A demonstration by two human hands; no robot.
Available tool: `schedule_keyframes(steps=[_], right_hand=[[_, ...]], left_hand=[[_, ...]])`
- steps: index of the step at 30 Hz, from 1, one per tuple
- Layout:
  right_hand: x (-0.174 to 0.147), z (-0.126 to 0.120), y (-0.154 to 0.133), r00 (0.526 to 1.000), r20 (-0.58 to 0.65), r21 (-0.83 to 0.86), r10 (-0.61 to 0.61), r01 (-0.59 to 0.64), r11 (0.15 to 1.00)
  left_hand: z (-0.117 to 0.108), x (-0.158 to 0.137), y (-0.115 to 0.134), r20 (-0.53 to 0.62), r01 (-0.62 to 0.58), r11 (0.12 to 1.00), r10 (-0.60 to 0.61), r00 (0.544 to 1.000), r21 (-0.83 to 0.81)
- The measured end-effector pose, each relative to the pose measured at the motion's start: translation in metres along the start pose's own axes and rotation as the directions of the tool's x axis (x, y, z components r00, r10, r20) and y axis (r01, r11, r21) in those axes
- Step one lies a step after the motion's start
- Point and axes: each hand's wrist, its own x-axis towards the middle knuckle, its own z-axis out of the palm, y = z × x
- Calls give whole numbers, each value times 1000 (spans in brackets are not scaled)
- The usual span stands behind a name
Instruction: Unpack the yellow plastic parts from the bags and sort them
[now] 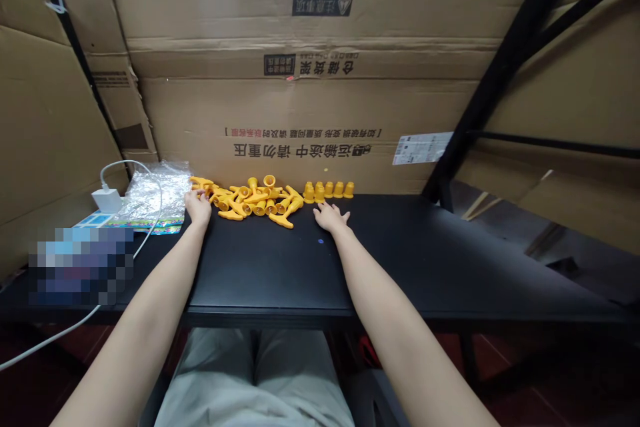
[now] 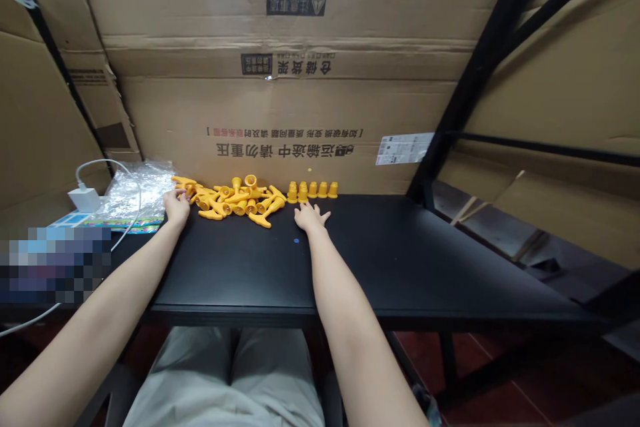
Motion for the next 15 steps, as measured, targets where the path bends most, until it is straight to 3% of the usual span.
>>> schedule_keyframes(steps=[7, 15], right_hand=[[-3, -2, -2, 1000, -1, -6, 0, 0, 1000], [-11, -8, -9, 995, -91, -20, -34, 32, 999]], left_hand=[[11, 3, 10, 73, -102, 989, 94, 993, 107], [14, 3, 11, 256, -159, 946, 85, 963, 283]])
